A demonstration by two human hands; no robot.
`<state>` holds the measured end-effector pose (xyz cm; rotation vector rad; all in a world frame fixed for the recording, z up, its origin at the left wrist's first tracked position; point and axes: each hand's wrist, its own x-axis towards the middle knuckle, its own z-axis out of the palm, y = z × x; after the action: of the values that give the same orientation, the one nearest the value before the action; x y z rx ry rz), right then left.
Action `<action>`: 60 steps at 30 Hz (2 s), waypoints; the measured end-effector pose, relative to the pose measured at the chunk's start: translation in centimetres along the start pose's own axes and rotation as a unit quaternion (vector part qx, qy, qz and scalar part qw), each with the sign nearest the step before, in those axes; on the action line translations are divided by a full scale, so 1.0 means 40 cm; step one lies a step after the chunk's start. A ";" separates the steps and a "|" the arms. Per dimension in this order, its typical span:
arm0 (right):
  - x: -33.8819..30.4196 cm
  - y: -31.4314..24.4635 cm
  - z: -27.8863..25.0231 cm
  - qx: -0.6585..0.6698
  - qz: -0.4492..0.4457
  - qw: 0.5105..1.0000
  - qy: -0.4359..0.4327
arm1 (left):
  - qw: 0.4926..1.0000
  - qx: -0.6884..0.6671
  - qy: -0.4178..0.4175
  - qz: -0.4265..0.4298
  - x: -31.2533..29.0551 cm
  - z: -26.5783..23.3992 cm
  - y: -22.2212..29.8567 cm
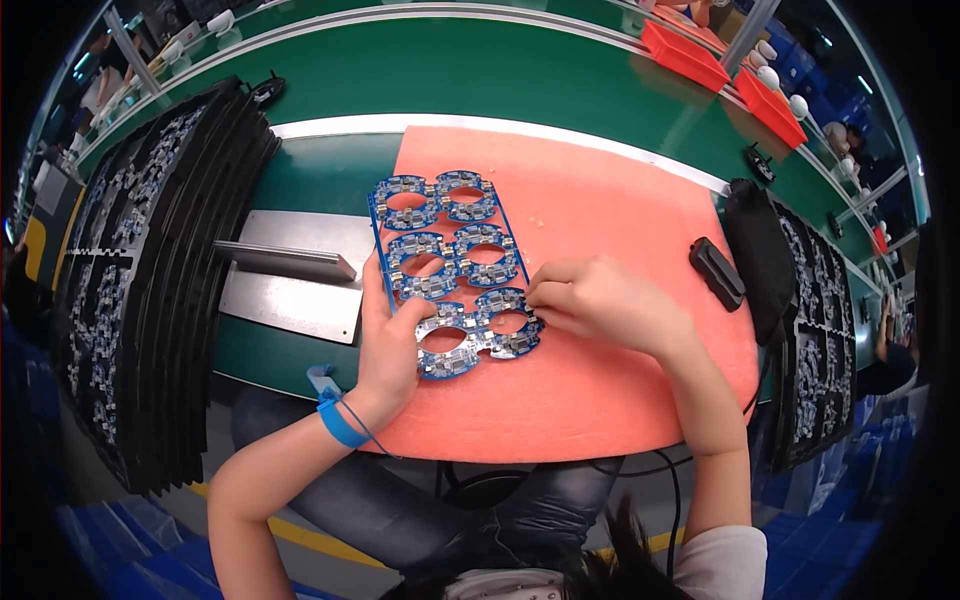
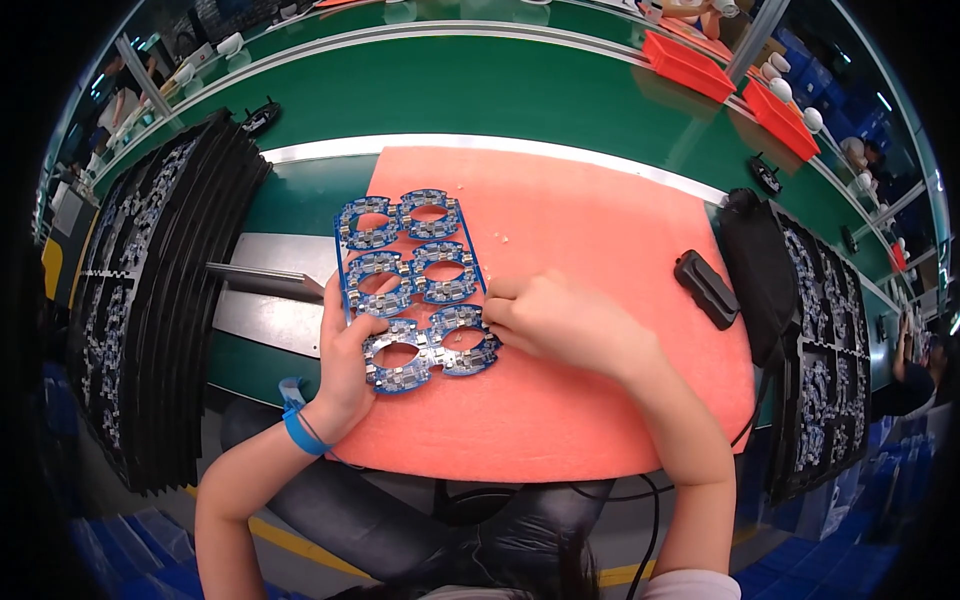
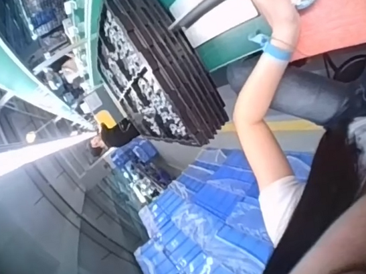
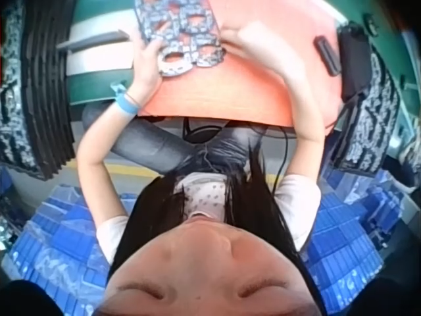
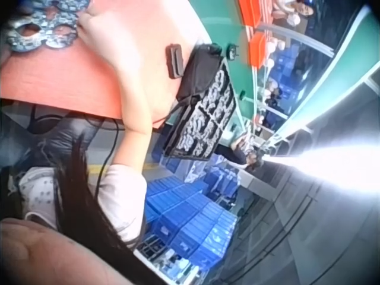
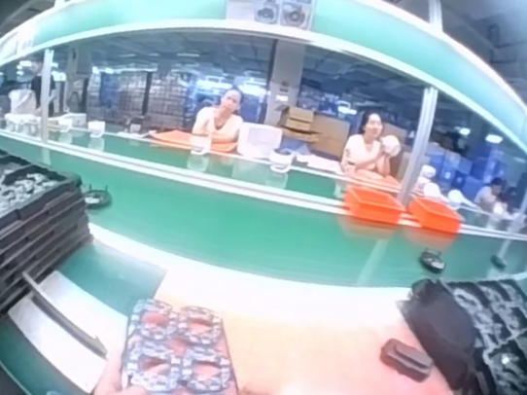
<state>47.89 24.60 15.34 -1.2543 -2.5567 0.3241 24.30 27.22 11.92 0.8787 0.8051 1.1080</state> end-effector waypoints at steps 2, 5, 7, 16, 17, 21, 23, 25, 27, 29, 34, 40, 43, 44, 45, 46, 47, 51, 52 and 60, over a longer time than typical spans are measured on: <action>0.000 -0.006 0.003 -0.034 0.006 0.999 0.003 | 1.000 0.000 -0.002 -0.009 -0.001 0.005 0.008; 0.004 -0.010 -0.003 -0.012 0.011 1.000 0.020 | 1.000 0.008 -0.006 -0.010 0.002 0.005 0.006; 0.005 0.003 -0.012 0.133 0.073 0.988 -0.023 | 1.000 0.016 -0.009 -0.001 0.002 0.004 0.006; 0.029 0.013 0.039 0.034 -0.102 0.988 0.111 | 1.000 0.015 -0.028 0.001 0.004 0.007 0.010; 0.030 0.012 0.044 0.034 -0.103 0.988 0.110 | 1.000 0.010 -0.026 0.007 0.004 0.007 0.009; 0.032 0.000 0.053 0.152 -0.045 0.982 0.106 | 1.000 0.021 -0.020 0.000 -0.001 0.005 0.009; 0.034 -0.005 0.055 0.217 -0.012 0.972 0.095 | 1.000 0.018 -0.024 0.000 0.000 0.003 0.007; 0.040 -0.009 0.062 0.208 -0.063 0.966 0.139 | 0.999 0.016 -0.028 -0.001 0.002 0.000 0.002; 0.044 -0.010 0.069 0.160 -0.091 0.974 0.133 | 0.999 0.023 -0.019 0.018 0.003 -0.005 -0.008; 0.043 -0.010 0.070 0.112 -0.118 0.979 0.126 | 0.999 0.029 -0.016 0.024 0.006 -0.012 -0.022; 0.038 -0.009 0.075 0.120 -0.118 0.979 0.116 | 0.999 0.023 -0.029 0.017 0.011 -0.015 -0.019; 0.042 -0.013 0.087 0.305 0.019 0.946 0.106 | 0.999 0.018 -0.042 0.015 0.010 -0.014 -0.015; 0.053 -0.015 0.094 0.269 -0.020 0.948 0.171 | 0.999 0.021 -0.036 0.015 0.008 -0.011 -0.013; 0.055 -0.014 0.099 0.269 -0.020 0.948 0.171 | 0.999 0.024 -0.040 0.017 0.008 -0.012 -0.012; 0.056 -0.012 0.104 0.224 -0.057 0.958 0.167 | 0.998 0.028 -0.043 0.019 0.007 -0.013 -0.011; 0.056 -0.012 0.107 0.179 -0.093 0.966 0.162 | 0.999 0.028 -0.043 0.019 0.007 -0.013 -0.014; 0.054 -0.016 0.107 0.190 -0.081 0.967 0.149 | 0.999 0.029 -0.030 0.024 0.008 -0.013 -0.021; 0.059 -0.024 0.111 0.174 -0.105 0.965 0.165 | 0.998 0.047 -0.022 0.036 0.010 -0.020 -0.032; 0.058 -0.038 0.111 0.178 -0.075 0.967 0.165 | 0.998 0.047 -0.022 0.036 0.010 -0.019 -0.032; 0.055 -0.056 0.106 0.321 0.028 0.935 0.149 | 0.997 0.047 -0.049 0.036 0.009 -0.018 -0.026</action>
<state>43.52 24.69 12.40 -1.0216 -1.9195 0.8299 24.16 27.50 10.63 1.0394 0.7536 1.0893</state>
